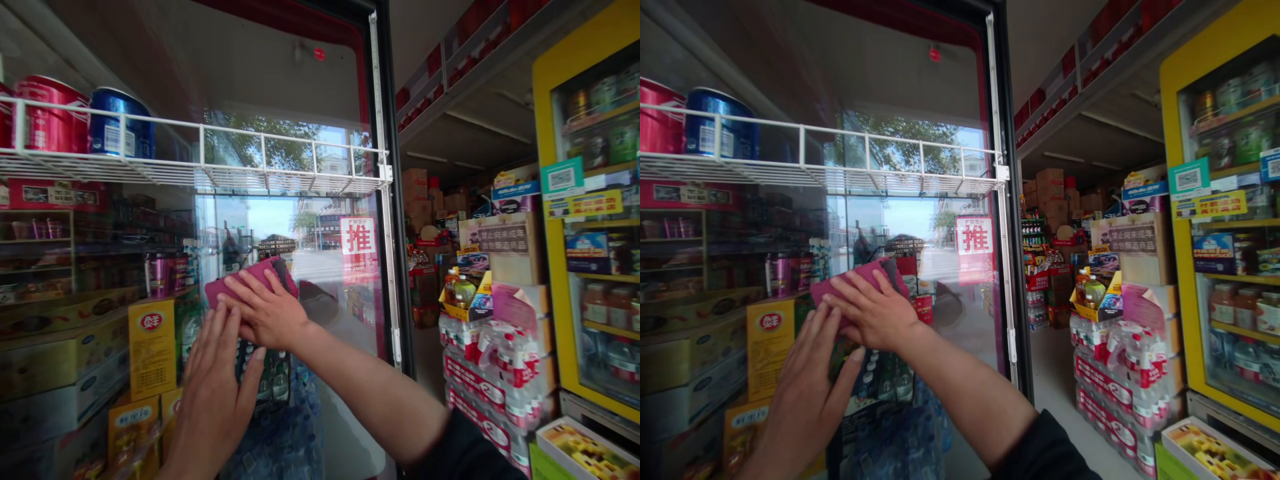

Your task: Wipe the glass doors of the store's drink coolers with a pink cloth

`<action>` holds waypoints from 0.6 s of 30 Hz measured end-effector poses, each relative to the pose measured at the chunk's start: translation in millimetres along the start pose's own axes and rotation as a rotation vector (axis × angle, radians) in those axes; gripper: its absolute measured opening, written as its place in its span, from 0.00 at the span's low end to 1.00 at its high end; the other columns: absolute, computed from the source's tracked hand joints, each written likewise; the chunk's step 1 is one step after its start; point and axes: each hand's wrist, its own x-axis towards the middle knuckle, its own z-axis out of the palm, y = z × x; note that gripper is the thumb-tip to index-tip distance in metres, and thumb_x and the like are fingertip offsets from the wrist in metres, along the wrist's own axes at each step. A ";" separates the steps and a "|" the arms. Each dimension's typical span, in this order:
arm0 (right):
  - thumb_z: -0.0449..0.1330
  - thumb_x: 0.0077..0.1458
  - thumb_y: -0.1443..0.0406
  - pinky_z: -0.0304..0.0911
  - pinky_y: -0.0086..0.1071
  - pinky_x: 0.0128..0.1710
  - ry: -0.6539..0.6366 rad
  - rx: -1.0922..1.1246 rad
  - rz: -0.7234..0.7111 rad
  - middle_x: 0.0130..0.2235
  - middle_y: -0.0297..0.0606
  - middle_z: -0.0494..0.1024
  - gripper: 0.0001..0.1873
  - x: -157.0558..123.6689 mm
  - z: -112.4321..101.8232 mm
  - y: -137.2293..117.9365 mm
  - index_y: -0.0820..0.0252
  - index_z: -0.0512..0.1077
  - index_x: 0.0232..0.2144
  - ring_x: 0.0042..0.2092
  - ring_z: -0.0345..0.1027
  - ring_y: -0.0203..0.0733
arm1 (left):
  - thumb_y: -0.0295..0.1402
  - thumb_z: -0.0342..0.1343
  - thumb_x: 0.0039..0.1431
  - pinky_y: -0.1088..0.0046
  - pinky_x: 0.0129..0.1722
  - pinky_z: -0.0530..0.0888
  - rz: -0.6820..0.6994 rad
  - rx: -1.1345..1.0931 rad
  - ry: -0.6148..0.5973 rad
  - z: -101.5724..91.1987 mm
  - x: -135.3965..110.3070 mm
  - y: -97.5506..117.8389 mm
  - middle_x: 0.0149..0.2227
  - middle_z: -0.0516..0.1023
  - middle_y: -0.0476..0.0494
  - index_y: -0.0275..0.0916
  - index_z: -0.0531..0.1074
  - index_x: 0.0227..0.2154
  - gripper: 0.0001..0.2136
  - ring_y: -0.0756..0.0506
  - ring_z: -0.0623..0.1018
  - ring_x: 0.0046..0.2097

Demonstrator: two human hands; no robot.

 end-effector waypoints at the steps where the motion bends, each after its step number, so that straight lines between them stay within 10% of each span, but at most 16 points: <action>1: 0.55 0.75 0.53 0.36 0.61 0.81 -0.015 -0.008 -0.009 0.82 0.39 0.49 0.35 -4.0 -4.9 8.8 0.54 0.56 0.78 0.82 0.38 0.53 | 0.44 0.51 0.73 0.38 0.77 0.60 0.016 -0.003 -0.001 0.7 8.0 3.1 0.81 0.53 0.33 0.46 0.44 0.80 0.38 0.31 0.54 0.81; 12: 0.60 0.71 0.51 0.37 0.67 0.79 0.085 -0.204 0.567 0.82 0.48 0.45 0.41 -97.5 -57.0 137.1 0.54 0.55 0.79 0.82 0.36 0.64 | 0.42 0.51 0.74 0.38 0.76 0.62 0.062 0.006 -0.025 -8.6 19.2 7.8 0.82 0.49 0.36 0.48 0.45 0.80 0.37 0.31 0.53 0.81; 18: 0.55 0.73 0.53 0.38 0.72 0.77 0.260 -0.204 0.770 0.82 0.52 0.45 0.40 -43.8 -43.0 118.5 0.59 0.53 0.79 0.82 0.35 0.68 | 0.42 0.51 0.74 0.38 0.76 0.62 0.052 0.028 -0.013 -12.5 23.1 -0.8 0.82 0.51 0.34 0.47 0.46 0.79 0.36 0.31 0.55 0.81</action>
